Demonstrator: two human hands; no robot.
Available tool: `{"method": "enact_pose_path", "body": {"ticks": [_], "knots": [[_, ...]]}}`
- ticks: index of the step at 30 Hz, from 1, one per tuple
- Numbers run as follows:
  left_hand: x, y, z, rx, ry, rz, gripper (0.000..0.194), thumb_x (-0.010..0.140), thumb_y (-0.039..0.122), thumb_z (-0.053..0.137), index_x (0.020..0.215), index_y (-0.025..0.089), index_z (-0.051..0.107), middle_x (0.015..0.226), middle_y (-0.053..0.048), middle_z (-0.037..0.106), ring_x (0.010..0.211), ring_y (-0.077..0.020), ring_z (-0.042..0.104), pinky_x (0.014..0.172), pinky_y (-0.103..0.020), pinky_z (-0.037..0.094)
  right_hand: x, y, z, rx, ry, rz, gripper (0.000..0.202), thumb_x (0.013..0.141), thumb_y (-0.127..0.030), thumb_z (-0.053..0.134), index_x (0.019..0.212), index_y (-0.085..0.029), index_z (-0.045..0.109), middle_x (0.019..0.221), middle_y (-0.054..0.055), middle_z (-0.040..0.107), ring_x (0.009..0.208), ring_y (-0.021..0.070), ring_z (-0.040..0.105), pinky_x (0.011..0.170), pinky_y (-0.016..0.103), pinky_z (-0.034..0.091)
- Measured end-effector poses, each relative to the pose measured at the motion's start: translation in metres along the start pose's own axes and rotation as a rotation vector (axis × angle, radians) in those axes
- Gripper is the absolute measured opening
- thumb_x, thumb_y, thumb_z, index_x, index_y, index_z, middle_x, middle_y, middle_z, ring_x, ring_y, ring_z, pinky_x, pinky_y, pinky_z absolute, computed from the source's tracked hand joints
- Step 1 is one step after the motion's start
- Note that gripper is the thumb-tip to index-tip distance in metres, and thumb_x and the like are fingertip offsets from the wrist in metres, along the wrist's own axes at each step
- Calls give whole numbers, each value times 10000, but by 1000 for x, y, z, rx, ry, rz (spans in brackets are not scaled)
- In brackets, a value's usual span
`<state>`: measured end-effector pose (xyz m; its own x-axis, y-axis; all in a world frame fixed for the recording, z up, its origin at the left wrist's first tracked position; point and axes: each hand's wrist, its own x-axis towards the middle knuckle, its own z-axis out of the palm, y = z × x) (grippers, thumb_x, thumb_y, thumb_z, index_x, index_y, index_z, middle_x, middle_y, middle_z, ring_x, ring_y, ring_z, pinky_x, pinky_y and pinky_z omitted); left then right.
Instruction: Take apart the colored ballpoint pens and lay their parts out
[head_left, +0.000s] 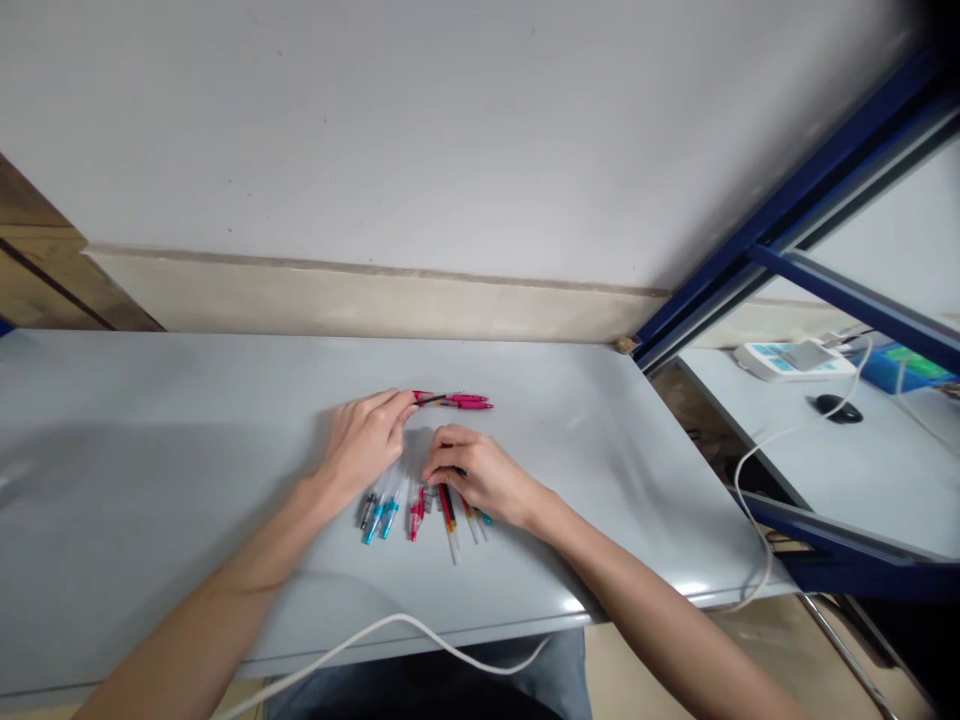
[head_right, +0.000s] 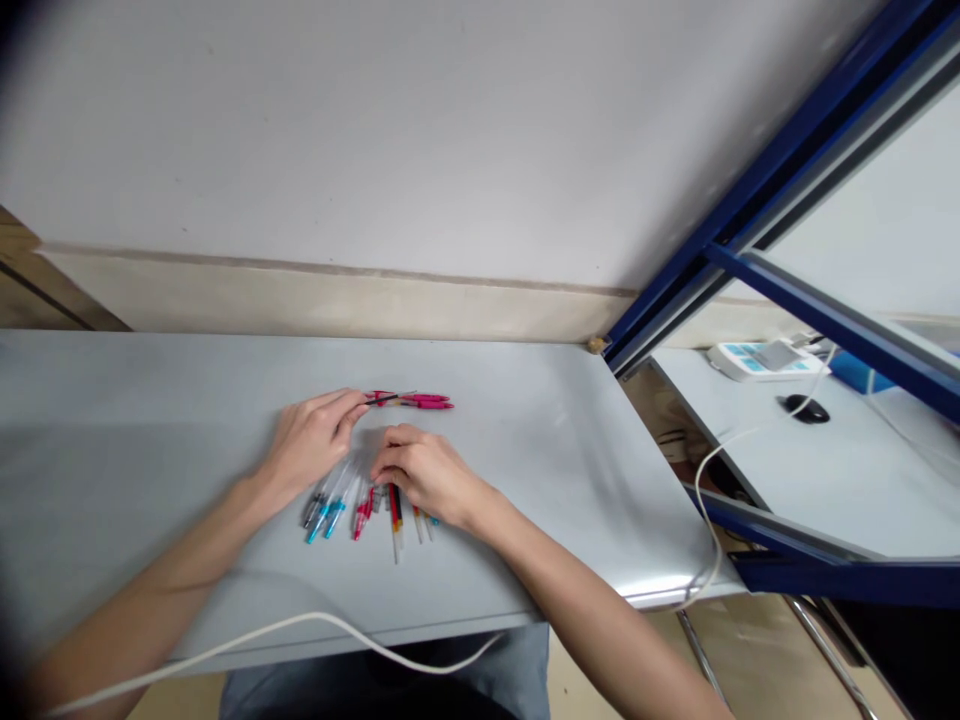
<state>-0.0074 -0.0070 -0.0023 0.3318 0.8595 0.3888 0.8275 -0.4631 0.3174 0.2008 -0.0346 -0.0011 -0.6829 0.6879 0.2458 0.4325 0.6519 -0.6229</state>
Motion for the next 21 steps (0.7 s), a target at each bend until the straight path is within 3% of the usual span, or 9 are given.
{"method": "enact_pose_path", "body": {"ticks": [4,7,10,12,17,21], "knots": [[0,-1,-1,6,-8,-6,197,997,190,491,872,241,634,859,13,714,746,-170,624,620,-302,289,-2,-1,-19,11,89,82,122,990,-226,615,967,-186,729,956,61,686,881,180,632,815,271,472],[0,-1,-2,1,-17,-9,212,1006,203,481,861,235,632,835,9,701,722,-167,608,609,-300,282,-8,2,-45,-50,250,338,194,1000,-179,527,906,-185,696,841,35,694,740,162,603,709,265,425],[0,-1,-3,-10,-21,-3,229,1014,213,467,864,230,640,824,1,698,705,-168,599,606,-298,286,-17,8,-66,-212,153,624,203,952,-153,524,812,-194,665,614,1,620,571,159,534,608,282,350],[0,-2,-3,-8,-22,-1,230,1017,220,465,888,232,655,832,-4,704,704,-173,602,606,-301,288,-21,10,-72,-244,72,736,186,905,-126,538,775,-199,650,527,-8,586,524,161,523,595,288,342],[0,-2,-1,-4,-23,1,241,1017,236,467,898,234,678,830,-18,713,707,-182,615,602,-308,288,-26,12,-71,-105,4,690,182,835,-134,583,666,-199,605,626,16,674,501,138,566,554,276,383],[-1,-2,-1,-6,-19,-3,213,1008,222,492,927,238,689,843,-13,722,712,-183,624,601,-307,296,-27,14,-68,43,-57,665,143,836,-151,588,700,-192,603,668,10,686,439,118,580,502,259,407]]}}
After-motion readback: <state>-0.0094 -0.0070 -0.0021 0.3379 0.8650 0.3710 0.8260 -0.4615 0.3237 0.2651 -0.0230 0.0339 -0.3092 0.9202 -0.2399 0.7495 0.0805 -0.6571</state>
